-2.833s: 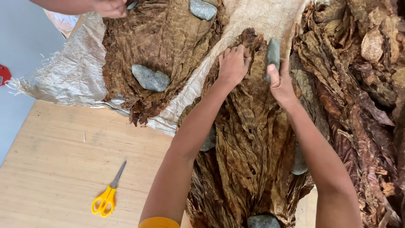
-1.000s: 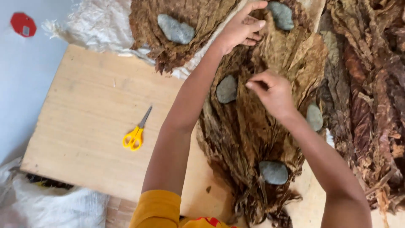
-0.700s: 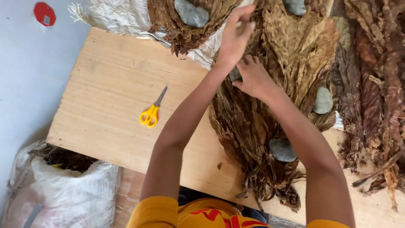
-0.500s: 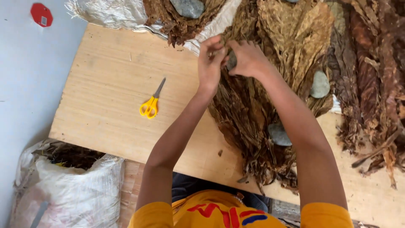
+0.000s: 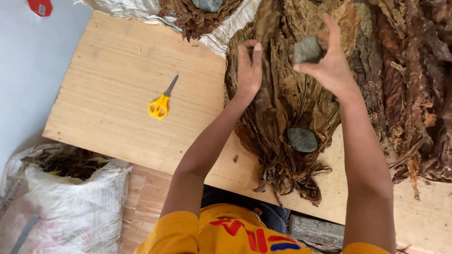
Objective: Flattening large dried leaves on a table and removing the central stems by hand while using stones as weights.
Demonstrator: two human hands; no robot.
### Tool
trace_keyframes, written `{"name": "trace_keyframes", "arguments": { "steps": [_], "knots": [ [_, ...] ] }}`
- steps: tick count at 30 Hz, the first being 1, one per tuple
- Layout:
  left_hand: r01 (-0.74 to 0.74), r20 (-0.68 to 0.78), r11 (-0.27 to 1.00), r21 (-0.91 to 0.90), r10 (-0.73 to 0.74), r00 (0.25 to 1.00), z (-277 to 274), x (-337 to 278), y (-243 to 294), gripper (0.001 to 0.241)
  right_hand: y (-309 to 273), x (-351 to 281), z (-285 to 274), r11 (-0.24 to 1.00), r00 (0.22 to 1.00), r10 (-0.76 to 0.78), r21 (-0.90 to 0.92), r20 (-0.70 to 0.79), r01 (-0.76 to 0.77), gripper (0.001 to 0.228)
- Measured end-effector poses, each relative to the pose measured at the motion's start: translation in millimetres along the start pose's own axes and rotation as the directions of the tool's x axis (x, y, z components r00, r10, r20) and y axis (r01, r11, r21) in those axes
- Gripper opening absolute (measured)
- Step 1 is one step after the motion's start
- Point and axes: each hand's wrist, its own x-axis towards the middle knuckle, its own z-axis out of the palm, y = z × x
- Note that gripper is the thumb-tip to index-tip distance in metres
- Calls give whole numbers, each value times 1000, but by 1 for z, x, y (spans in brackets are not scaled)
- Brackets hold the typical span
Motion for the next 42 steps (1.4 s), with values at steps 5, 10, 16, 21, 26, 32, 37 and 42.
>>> {"name": "trace_keyframes", "arguments": {
  "steps": [5, 10, 16, 21, 26, 32, 37, 42],
  "knots": [
    [187, 142, 954, 236, -224, 964, -29, -7, 29, 75, 39, -36, -9, 990, 992, -114, 75, -58, 119, 100],
    [58, -37, 676, 735, -46, 998, -26, -9, 9, 78, 100, -55, -16, 846, 966, -226, 465, -127, 260, 79],
    [-241, 230, 275, 931, 72, 970, 23, 9, -8, 68, 148, -41, 2, 775, 952, -221, 554, -214, 304, 75],
    [189, 232, 908, 374, -289, 929, 10, -11, 40, 40, 149, -36, 5, 741, 946, -180, 595, -269, 310, 72],
    [317, 149, 894, 317, -377, 914, -43, -26, 41, 48, 134, -25, 8, 823, 953, -207, 487, -223, 292, 78],
    [399, 139, 900, 177, -424, 895, -69, -18, -24, 41, 97, -16, 39, 924, 961, -236, 274, -142, 268, 80],
    [443, 124, 890, 112, -455, 882, -69, -30, 22, 39, 72, 6, 56, 966, 968, -236, 86, -80, 243, 78],
    [484, 124, 867, 122, -497, 859, -72, -28, 24, 44, 55, 39, 72, 959, 965, -259, -105, 40, 262, 78]
  ]
}}
